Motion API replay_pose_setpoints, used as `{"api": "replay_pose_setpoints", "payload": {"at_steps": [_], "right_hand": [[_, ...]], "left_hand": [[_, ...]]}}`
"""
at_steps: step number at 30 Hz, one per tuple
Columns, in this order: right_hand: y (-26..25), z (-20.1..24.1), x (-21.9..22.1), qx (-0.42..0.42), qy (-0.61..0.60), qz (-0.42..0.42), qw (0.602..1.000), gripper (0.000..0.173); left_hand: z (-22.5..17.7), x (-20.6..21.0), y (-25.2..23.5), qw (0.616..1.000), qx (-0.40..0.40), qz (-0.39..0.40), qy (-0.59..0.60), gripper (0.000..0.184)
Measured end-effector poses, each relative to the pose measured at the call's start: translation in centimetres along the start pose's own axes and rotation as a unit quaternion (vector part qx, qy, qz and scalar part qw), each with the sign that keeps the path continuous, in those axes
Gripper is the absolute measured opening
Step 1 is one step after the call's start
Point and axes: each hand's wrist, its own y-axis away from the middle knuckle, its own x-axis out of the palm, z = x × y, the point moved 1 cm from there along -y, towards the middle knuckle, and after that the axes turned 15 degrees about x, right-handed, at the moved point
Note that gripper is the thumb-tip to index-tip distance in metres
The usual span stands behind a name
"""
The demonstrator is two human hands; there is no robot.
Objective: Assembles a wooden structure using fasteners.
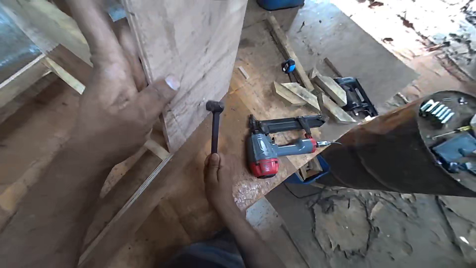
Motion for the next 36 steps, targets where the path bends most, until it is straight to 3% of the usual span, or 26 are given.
{"api": "replay_pose_setpoints", "payload": {"at_steps": [1, 2, 4, 6, 7, 9, 11, 13, 16, 17, 19, 21, 23, 26, 27, 29, 31, 33, 36], "right_hand": [[0.2, 0.0, -0.2, 0.058, 0.024, 0.016, 0.998, 0.042], [0.6, 0.5, -0.7, 0.062, 0.022, 0.012, 0.998, 0.042], [1.7, 2.0, -1.8, -0.040, -0.066, -0.036, 0.996, 0.046], [1.7, 2.8, -1.7, -0.153, -0.182, -0.071, 0.969, 0.046], [1.1, 2.2, -0.9, -0.164, -0.186, -0.075, 0.966, 0.044], [0.2, 0.2, 0.1, -0.053, -0.044, -0.021, 0.997, 0.040], [-0.2, -0.8, -0.4, 0.060, 0.035, 0.039, 0.997, 0.043], [0.2, 0.4, -1.9, 0.007, -0.011, 0.008, 1.000, 0.044], [1.0, 2.2, -1.5, -0.130, -0.211, -0.035, 0.968, 0.050], [0.5, 1.6, -0.4, -0.127, -0.224, -0.035, 0.966, 0.051], [-0.6, 0.0, 0.8, -0.021, -0.086, 0.014, 0.996, 0.050], [-0.5, -0.4, 0.4, 0.051, -0.022, 0.048, 0.997, 0.048], [0.0, 0.2, -0.5, -0.022, -0.096, 0.011, 0.995, 0.051], [0.0, 0.8, 0.6, -0.190, -0.302, -0.033, 0.934, 0.047], [-0.9, -0.1, 1.8, -0.199, -0.309, -0.040, 0.929, 0.048], [-2.4, -2.1, 3.4, -0.093, -0.140, -0.021, 0.986, 0.048], [-3.0, -2.5, 3.5, 0.002, -0.060, -0.010, 0.998, 0.051], [-2.4, -2.1, 2.4, -0.056, -0.147, -0.027, 0.987, 0.052], [-1.7, -1.0, 2.5, -0.199, -0.323, -0.019, 0.925, 0.052]], "left_hand": [[0.0, 0.0, 0.0, 1.000, 0.005, 0.004, -0.002, 0.100], [0.2, 0.0, -0.2, 1.000, 0.009, 0.010, -0.002, 0.102], [0.6, -0.2, -0.2, 1.000, 0.016, 0.004, -0.005, 0.102], [1.0, -0.4, 0.1, 1.000, 0.018, -0.001, -0.009, 0.093], [1.1, -0.4, 0.2, 1.000, 0.020, -0.001, -0.008, 0.090], [1.0, -0.4, 0.2, 1.000, 0.021, 0.001, -0.009, 0.091], [0.9, -0.2, 0.0, 1.000, 0.027, 0.005, -0.007, 0.096], [1.1, -0.3, -0.5, 0.999, 0.039, 0.008, -0.003, 0.103], [1.0, -0.2, 0.1, 0.999, 0.029, -0.003, -0.015, 0.094], [1.0, -0.1, 0.1, 0.999, 0.031, -0.005, -0.015, 0.095], [1.0, -0.1, -0.1, 0.999, 0.036, 0.000, -0.022, 0.103], [1.0, -0.1, -0.2, 0.999, 0.033, -0.002, -0.031, 0.105], [1.2, -0.2, -0.4, 0.999, 0.034, -0.003, -0.015, 0.107], [1.3, -0.3, 0.1, 0.999, 0.036, 0.004, -0.013, 0.102], [1.2, -0.2, -0.1, 0.999, 0.036, 0.005, -0.020, 0.102], [0.8, 0.0, -0.2, 0.999, 0.028, -0.007, -0.027, 0.107], [0.7, 0.1, -0.2, 0.999, 0.025, -0.005, -0.031, 0.106], [1.1, -0.3, -0.4, 0.999, 0.036, 0.005, -0.021, 0.110], [1.2, -0.4, -0.1, 0.999, 0.042, 0.014, -0.025, 0.102]]}}
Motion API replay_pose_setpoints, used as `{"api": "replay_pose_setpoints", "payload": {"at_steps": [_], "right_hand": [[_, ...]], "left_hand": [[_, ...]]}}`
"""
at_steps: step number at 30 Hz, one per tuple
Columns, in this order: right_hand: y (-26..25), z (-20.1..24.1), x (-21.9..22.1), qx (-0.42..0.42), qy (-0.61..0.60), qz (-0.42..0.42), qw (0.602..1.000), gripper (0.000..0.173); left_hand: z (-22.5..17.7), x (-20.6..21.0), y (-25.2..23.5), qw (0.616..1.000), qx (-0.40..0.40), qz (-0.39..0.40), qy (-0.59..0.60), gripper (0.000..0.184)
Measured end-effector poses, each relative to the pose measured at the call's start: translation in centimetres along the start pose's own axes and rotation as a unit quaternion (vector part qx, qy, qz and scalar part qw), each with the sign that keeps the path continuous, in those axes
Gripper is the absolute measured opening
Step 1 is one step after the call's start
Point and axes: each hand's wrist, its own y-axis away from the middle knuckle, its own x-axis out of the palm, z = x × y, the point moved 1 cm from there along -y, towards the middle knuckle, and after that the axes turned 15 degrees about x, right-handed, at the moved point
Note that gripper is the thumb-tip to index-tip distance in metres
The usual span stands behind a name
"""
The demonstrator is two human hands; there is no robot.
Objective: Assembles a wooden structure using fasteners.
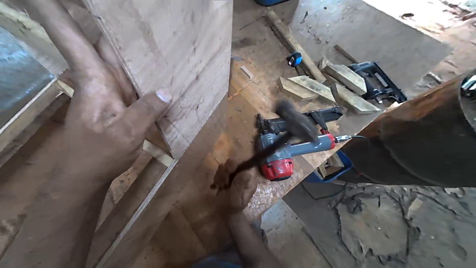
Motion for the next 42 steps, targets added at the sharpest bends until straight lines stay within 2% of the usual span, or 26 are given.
{"api": "replay_pose_setpoints", "payload": {"at_steps": [1, 3, 5, 6, 8, 10, 11, 12, 14, 15, 17, 19, 20, 22, 24, 26, 28, 29, 32, 33, 34, 36, 37, 38, 39, 42], "right_hand": [[-0.1, -1.0, 0.5, 0.010, -0.006, 0.008, 1.000, 0.054], [-0.4, -2.6, 0.8, 0.125, 0.136, 0.027, 0.982, 0.055], [-0.9, -2.0, 0.9, 0.199, 0.175, 0.020, 0.964, 0.054], [-0.9, -1.2, 0.8, 0.179, 0.151, 0.012, 0.972, 0.054], [-0.2, 0.3, 0.8, 0.068, 0.057, 0.004, 0.996, 0.052], [-0.1, -0.6, 1.5, -0.007, -0.018, 0.008, 1.000, 0.050], [0.1, -2.1, 1.7, 0.023, -0.012, 0.018, 0.999, 0.050], [0.1, -3.3, 1.5, 0.098, 0.043, 0.033, 0.994, 0.051], [-0.8, -2.8, 1.1, 0.195, 0.109, 0.046, 0.974, 0.055], [-1.1, -1.5, 0.8, 0.187, 0.106, 0.040, 0.976, 0.054], [-1.1, 0.6, 0.6, 0.088, 0.028, 0.025, 0.995, 0.053], [-0.7, 0.0, 1.5, 0.014, -0.073, 0.019, 0.997, 0.049], [-0.2, -1.6, 1.7, 0.042, -0.079, 0.035, 0.995, 0.047], [-0.1, -3.5, 1.3, 0.209, 0.010, 0.063, 0.976, 0.048], [0.0, -1.9, 0.5, 0.279, 0.043, 0.057, 0.958, 0.050], [0.1, 0.1, 0.1, 0.182, -0.025, 0.036, 0.982, 0.052], [-0.2, -0.1, 1.0, 0.067, -0.132, 0.035, 0.988, 0.048], [-0.1, -1.4, 1.5, 0.067, -0.160, 0.059, 0.983, 0.045], [0.0, -3.5, 2.1, 0.284, -0.098, 0.115, 0.947, 0.047], [-0.1, -2.9, 1.8, 0.310, -0.091, 0.117, 0.939, 0.049], [-0.2, -1.9, 1.4, 0.286, -0.090, 0.113, 0.947, 0.049], [0.0, -0.2, 1.3, 0.150, -0.134, 0.078, 0.976, 0.053], [-0.2, -0.1, 1.8, 0.083, -0.166, 0.059, 0.981, 0.052], [-0.4, -0.9, 2.5, 0.058, -0.194, 0.054, 0.978, 0.047], [-0.1, -2.2, 3.1, 0.091, -0.204, 0.065, 0.973, 0.044], [-0.6, -3.3, 2.8, 0.364, -0.153, 0.103, 0.913, 0.046]], "left_hand": [[-0.1, 0.1, 0.0, 1.000, 0.000, 0.001, -0.006, 0.099], [-0.3, 0.3, 0.1, 1.000, -0.004, -0.008, -0.003, 0.101], [-0.1, 0.2, -0.1, 1.000, -0.003, -0.010, 0.004, 0.107], [0.1, 0.1, -0.1, 1.000, 0.000, -0.009, 0.008, 0.108], [0.5, -0.2, 0.1, 1.000, 0.006, -0.003, 0.010, 0.105], [0.5, -0.2, 0.2, 1.000, 0.001, -0.007, -0.006, 0.096], [0.5, -0.1, 0.2, 1.000, 0.001, -0.010, -0.010, 0.094], [0.4, 0.0, 0.1, 1.000, 0.002, -0.011, -0.009, 0.096], [0.6, 0.1, -0.1, 1.000, 0.002, -0.016, -0.006, 0.104], [0.7, 0.0, -0.2, 1.000, -0.002, -0.012, -0.008, 0.106], [1.2, -0.2, -0.3, 1.000, 0.000, -0.014, -0.011, 0.105], [1.1, -0.2, 0.0, 1.000, -0.003, -0.015, -0.011, 0.102], [1.0, -0.2, 0.0, 1.000, -0.003, -0.017, -0.014, 0.100], [0.8, 0.0, -0.1, 1.000, -0.004, -0.018, -0.023, 0.095], [0.8, -0.1, -0.1, 0.999, -0.010, -0.013, -0.027, 0.099], [1.1, -0.4, -0.1, 1.000, -0.007, -0.010, -0.027, 0.102], [1.0, -0.5, 0.0, 0.999, -0.005, -0.013, -0.029, 0.101], [1.0, -0.4, 0.0, 0.999, -0.007, -0.015, -0.034, 0.101], [0.9, -0.3, 0.2, 0.998, -0.018, -0.015, -0.052, 0.089], [1.1, -0.4, 0.2, 0.998, -0.019, -0.011, -0.053, 0.090], [1.4, -0.5, 0.2, 0.999, -0.019, -0.009, -0.048, 0.090], [1.4, -0.6, 0.2, 0.999, -0.024, -0.012, -0.036, 0.093], [1.4, -0.6, 0.2, 0.999, -0.024, -0.016, -0.035, 0.093], [1.4, -0.5, 0.1, 0.999, -0.020, -0.018, -0.037, 0.092], [1.2, -0.5, 0.1, 0.999, -0.018, -0.016, -0.033, 0.093], [1.4, -0.4, 0.0, 0.999, -0.018, -0.018, -0.038, 0.090]]}}
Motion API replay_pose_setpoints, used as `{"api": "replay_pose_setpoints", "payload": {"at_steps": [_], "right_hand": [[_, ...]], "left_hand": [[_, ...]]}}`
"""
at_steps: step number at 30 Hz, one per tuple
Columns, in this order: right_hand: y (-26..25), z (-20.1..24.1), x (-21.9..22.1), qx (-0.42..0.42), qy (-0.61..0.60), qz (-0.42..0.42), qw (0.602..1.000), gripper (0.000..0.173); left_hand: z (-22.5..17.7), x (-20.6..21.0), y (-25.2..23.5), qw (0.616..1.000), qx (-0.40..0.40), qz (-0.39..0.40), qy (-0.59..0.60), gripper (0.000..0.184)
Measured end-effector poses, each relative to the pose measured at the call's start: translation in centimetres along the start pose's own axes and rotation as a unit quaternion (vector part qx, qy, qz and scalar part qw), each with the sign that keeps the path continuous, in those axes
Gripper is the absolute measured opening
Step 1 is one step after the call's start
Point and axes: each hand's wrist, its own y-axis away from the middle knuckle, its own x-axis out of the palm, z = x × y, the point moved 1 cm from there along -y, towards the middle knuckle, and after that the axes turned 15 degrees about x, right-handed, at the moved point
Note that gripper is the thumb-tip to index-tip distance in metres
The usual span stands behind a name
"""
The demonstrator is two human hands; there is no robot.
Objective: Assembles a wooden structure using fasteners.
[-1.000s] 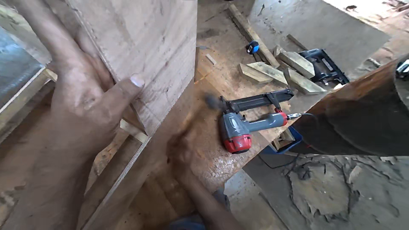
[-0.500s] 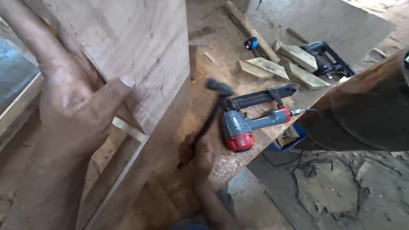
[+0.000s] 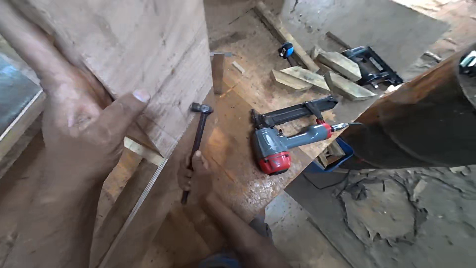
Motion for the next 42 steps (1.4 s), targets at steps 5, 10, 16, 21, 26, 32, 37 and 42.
{"api": "replay_pose_setpoints", "payload": {"at_steps": [5, 10, 16, 21, 26, 32, 37, 42], "right_hand": [[2.6, 1.6, -4.5, -0.065, 0.139, -0.070, 0.986, 0.054], [3.7, 3.5, -5.4, -0.125, 0.268, -0.198, 0.935, 0.055], [1.1, -1.3, -5.2, -0.223, 0.112, -0.200, 0.947, 0.053], [0.8, -1.0, -5.7, 0.062, 0.240, -0.191, 0.950, 0.052], [1.1, -1.4, -3.8, -0.213, 0.020, -0.161, 0.963, 0.049], [0.9, -2.4, -3.7, 0.098, -0.011, -0.158, 0.983, 0.049], [-0.8, -5.1, -3.4, -0.167, -0.064, -0.124, 0.976, 0.046], [-0.1, -4.2, -4.1, 0.098, -0.042, -0.125, 0.986, 0.046]], "left_hand": [[0.4, -0.7, 0.5, 1.000, -0.001, 0.002, -0.001, 0.095], [1.3, -0.9, 1.1, 1.000, -0.003, 0.009, -0.023, 0.062], [1.5, -1.4, 1.5, 1.000, 0.001, 0.009, -0.017, 0.051], [1.6, -1.2, 1.8, 1.000, -0.014, -0.008, -0.023, 0.040], [2.1, -1.6, 2.5, 0.998, -0.049, -0.030, -0.019, 0.035], [4.8, -3.4, 3.1, 1.000, 0.008, -0.003, 0.008, 0.039], [3.6, -2.7, 2.8, 1.000, -0.019, -0.018, -0.011, 0.035], [4.8, -3.8, 3.8, 0.997, -0.053, -0.002, -0.064, 0.034]]}}
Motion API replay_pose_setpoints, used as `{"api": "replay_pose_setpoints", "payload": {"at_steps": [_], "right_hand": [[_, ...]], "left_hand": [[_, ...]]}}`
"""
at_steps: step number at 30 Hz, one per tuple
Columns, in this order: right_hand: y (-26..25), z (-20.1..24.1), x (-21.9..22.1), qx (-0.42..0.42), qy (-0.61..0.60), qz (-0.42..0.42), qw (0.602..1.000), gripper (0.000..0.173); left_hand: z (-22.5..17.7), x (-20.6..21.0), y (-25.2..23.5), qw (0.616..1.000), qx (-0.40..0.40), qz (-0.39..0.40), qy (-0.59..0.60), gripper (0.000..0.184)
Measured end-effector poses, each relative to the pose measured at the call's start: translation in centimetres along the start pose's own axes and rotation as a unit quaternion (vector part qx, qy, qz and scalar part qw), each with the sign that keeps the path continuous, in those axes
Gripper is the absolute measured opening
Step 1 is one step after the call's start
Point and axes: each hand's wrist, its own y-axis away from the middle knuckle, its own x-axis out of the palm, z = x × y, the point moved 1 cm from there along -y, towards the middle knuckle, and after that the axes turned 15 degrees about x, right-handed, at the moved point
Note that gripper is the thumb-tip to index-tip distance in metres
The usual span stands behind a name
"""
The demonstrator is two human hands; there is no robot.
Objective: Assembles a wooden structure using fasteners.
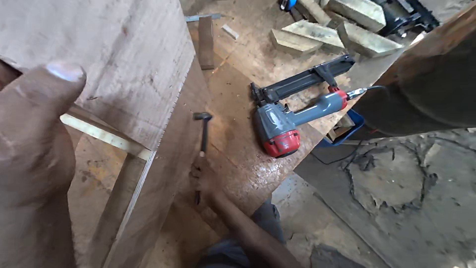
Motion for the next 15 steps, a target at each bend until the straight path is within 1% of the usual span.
{"api": "replay_pose_setpoints", "payload": {"at_steps": [1, 2, 3, 4, 5, 6, 7, 8, 9, 10, 12, 13, 14, 15], "right_hand": [[0.6, 0.7, -0.4, -0.078, -0.009, -0.001, 0.997, 0.047], [1.1, 1.1, 0.0, -0.154, -0.046, -0.005, 0.987, 0.049], [1.2, 1.2, 0.7, -0.202, -0.075, -0.003, 0.976, 0.050], [0.7, 0.6, 1.4, -0.207, -0.089, 0.007, 0.974, 0.050], [0.1, -0.6, 1.6, -0.153, -0.077, 0.023, 0.985, 0.048], [-0.3, -1.3, 1.7, -0.051, -0.053, 0.024, 0.997, 0.043], [-0.7, -1.0, 1.8, 0.045, -0.046, 0.025, 0.998, 0.042], [-0.7, -0.5, 1.5, 0.099, -0.051, 0.025, 0.994, 0.044], [0.0, 0.0, 0.8, 0.097, -0.063, 0.022, 0.993, 0.046], [0.9, 0.6, 0.2, 0.042, -0.083, 0.017, 0.996, 0.048], [1.5, 1.0, 0.6, -0.125, -0.135, -0.016, 0.983, 0.052], [1.1, 0.4, 1.1, -0.176, -0.129, -0.029, 0.975, 0.052], [0.5, -0.6, 1.6, -0.174, -0.098, -0.031, 0.979, 0.052], [0.2, -1.4, 1.9, -0.101, -0.053, -0.018, 0.993, 0.048]], "left_hand": [[0.6, -0.6, 0.3, 1.000, -0.002, 0.007, -0.002, 0.032], [0.5, -0.8, 0.4, 1.000, -0.005, 0.016, 0.003, 0.033], [-0.1, -0.3, 0.2, 1.000, -0.004, 0.010, 0.010, 0.033], [-0.7, 0.3, -0.2, 1.000, 0.002, -0.003, 0.018, 0.033], [-0.6, 0.6, -0.4, 0.999, 0.017, -0.014, 0.028, 0.034], [0.4, -0.1, -0.2, 0.999, 0.037, -0.009, 0.033, 0.033], [2.6, -1.6, 0.2, 0.997, 0.061, 0.019, 0.034, 0.034], [4.5, -2.6, 0.5, 0.997, 0.066, 0.019, 0.029, 0.033], [5.7, -3.4, 1.0, 0.998, 0.052, 0.011, 0.024, 0.033], [6.3, -4.0, 1.4, 0.999, 0.032, 0.003, 0.020, 0.032], [6.9, -4.8, 1.7, 1.000, 0.025, -0.004, 0.015, 0.031], [6.6, -4.8, 1.8, 0.999, 0.034, 0.002, 0.011, 0.031], [5.7, -4.2, 1.5, 0.999, 0.036, 0.010, 0.009, 0.032], [4.2, -3.0, 1.0, 1.000, 0.026, 0.010, 0.005, 0.033]]}}
